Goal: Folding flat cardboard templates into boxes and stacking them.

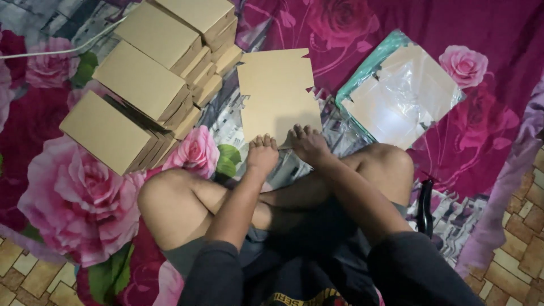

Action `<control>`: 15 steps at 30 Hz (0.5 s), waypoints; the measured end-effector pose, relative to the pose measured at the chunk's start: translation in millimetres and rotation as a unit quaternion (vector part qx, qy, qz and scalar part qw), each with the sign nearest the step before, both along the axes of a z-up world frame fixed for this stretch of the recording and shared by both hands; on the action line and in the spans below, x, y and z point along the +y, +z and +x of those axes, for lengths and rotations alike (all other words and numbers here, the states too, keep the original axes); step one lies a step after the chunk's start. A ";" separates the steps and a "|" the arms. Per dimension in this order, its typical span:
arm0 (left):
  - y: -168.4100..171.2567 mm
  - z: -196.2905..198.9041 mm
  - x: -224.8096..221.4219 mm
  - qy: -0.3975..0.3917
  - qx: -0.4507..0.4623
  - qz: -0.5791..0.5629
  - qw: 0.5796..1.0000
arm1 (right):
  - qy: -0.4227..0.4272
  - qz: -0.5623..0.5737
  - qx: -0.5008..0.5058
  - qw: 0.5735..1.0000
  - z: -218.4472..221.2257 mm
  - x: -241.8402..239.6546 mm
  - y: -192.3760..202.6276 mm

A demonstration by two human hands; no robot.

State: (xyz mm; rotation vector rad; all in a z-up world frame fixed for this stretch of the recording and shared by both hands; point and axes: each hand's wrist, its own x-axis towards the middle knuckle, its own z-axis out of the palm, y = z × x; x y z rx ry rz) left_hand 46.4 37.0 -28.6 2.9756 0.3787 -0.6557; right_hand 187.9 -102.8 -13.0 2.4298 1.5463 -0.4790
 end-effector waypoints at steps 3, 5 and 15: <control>11.5 6.8 -4.3 -0.002 0.055 -0.005 0.998 | 0.047 0.076 -0.043 0.995 4.8 4.3 -13.1; 31.4 8.3 -9.6 -0.008 0.080 -0.005 0.997 | 0.054 0.054 -0.046 0.996 -4.8 7.3 9.3; 20.4 1.4 7.7 0.072 0.144 -0.073 0.984 | 0.015 0.027 -0.027 0.999 8.4 -5.9 -8.1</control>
